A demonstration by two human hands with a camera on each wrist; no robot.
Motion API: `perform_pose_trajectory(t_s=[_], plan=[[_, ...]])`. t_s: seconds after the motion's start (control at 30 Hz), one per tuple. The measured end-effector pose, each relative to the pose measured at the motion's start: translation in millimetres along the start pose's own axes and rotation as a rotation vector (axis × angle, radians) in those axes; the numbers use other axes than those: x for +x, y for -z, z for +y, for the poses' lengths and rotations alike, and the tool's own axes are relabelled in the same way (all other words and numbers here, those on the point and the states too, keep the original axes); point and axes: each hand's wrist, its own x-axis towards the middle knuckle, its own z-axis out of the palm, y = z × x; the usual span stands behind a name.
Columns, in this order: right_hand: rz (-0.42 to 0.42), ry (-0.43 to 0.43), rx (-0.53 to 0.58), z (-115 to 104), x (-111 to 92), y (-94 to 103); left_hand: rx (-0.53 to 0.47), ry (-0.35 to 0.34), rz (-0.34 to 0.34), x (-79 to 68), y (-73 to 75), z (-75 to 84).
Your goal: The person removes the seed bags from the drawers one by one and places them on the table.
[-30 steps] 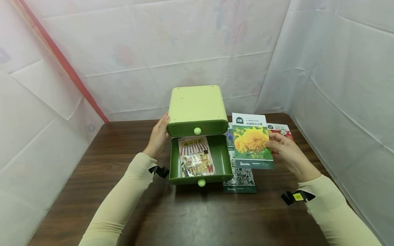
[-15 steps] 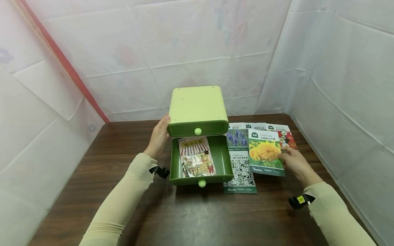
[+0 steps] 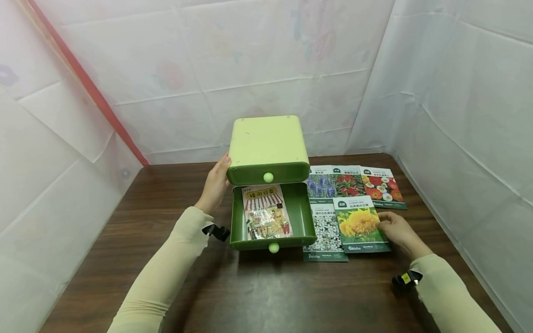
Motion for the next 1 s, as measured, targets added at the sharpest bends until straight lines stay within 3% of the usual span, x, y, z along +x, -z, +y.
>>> perform_pose_trajectory(t_s=[0.5,0.7,1.0], plan=[[0.075,-0.076,-0.073,6,1,-4.7,0.005,-0.016,-0.002,1.4,-0.4,-1.7],[0.09,-0.091,-0.128,1,-2,-2.6,0.006,0.008,-0.007,1.8,0.4,0.1],[0.078,-0.104,-0.159,-3,-6,-1.2,0.024,0.02,-0.009,-18.2,-5.2,29.6]])
